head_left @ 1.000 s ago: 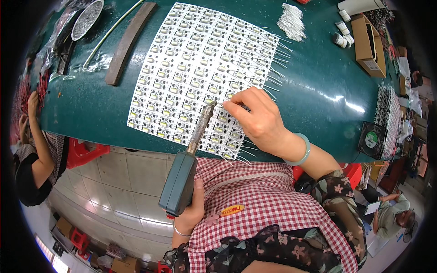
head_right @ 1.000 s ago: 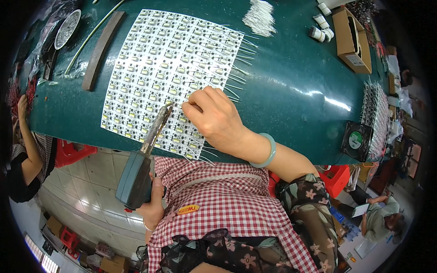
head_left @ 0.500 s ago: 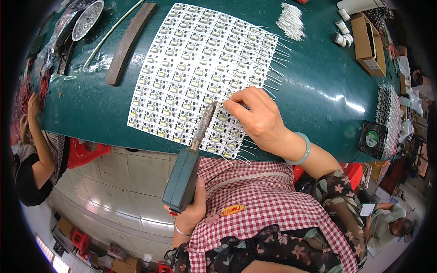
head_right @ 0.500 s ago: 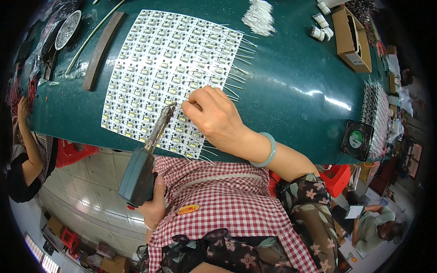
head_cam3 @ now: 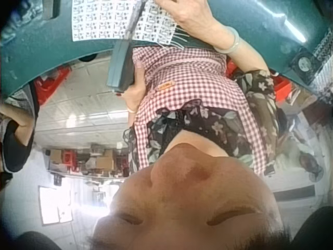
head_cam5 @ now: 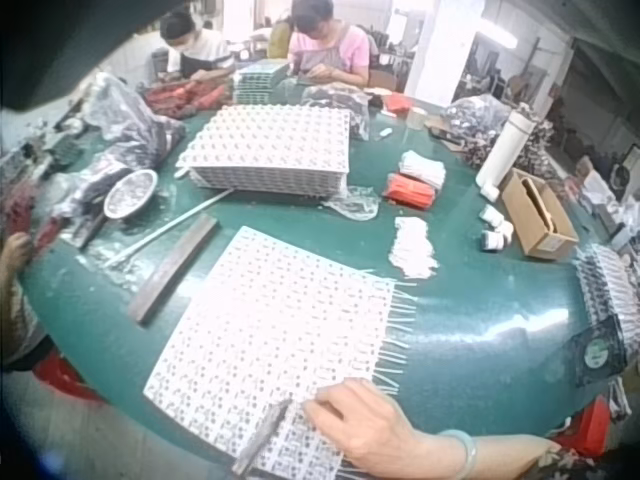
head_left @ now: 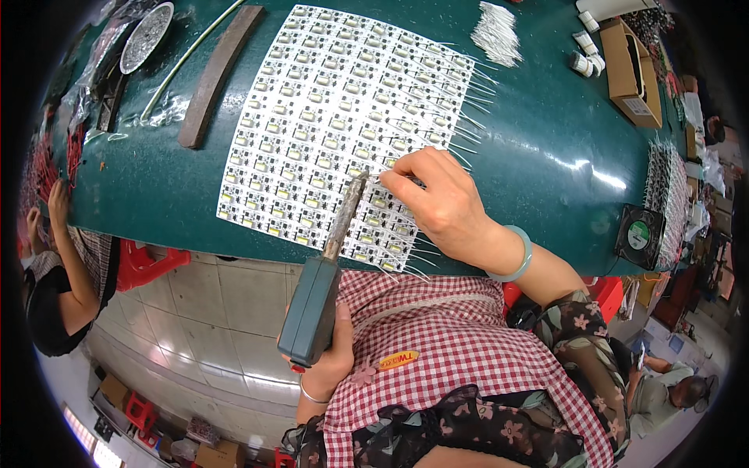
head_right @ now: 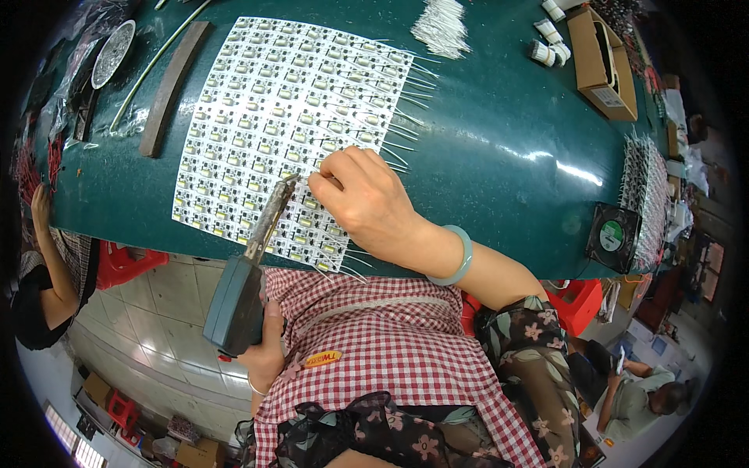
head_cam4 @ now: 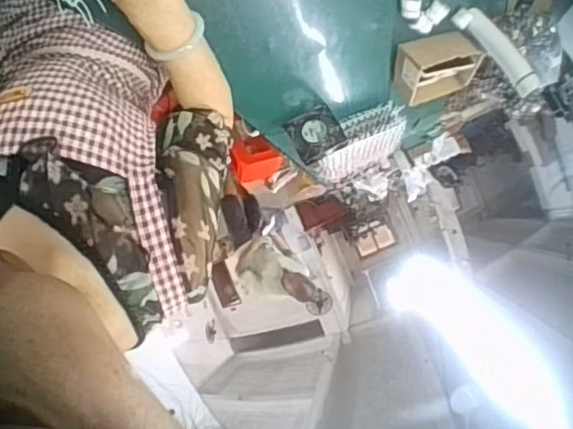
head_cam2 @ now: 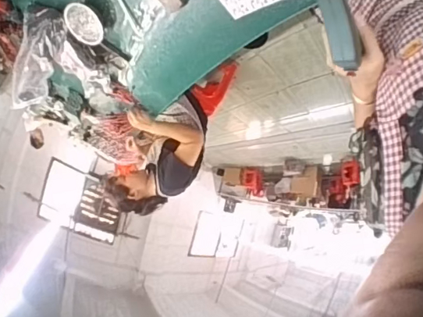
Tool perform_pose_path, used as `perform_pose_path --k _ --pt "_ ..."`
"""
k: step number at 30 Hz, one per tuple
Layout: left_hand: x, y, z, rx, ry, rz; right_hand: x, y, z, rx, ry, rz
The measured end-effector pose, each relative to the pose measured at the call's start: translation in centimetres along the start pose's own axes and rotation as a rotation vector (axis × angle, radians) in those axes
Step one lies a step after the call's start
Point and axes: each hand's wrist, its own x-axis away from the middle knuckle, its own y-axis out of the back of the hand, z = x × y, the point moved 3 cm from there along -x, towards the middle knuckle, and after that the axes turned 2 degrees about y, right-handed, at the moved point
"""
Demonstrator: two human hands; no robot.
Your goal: The person attaches electronic components and wires to a sheet of LED panels using a soldering iron.
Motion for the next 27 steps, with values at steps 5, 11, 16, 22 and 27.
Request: perform_pose_path --k 5,11,16,22,27 --pt "1.1 0.2 0.8 0.193 0.116 0.001 0.0 0.0 0.0 -0.002 0.006 -0.01" --pt "0.3 0.5 -0.1 0.008 -0.023 0.004 0.0 0.0 0.1 0.011 0.011 -0.012" --pt "0.8 0.9 0.2 0.018 0.05 0.022 -0.2 0.8 0.7 0.13 0.054 -0.081" --pt "0.6 1.0 0.2 -0.011 -0.02 0.009 0.5 0.0 1.4 0.055 0.001 -0.059" --pt "0.1 0.6 0.0 -0.113 -0.069 -0.133 0.7 -0.5 1.5 0.04 -0.005 -0.039"
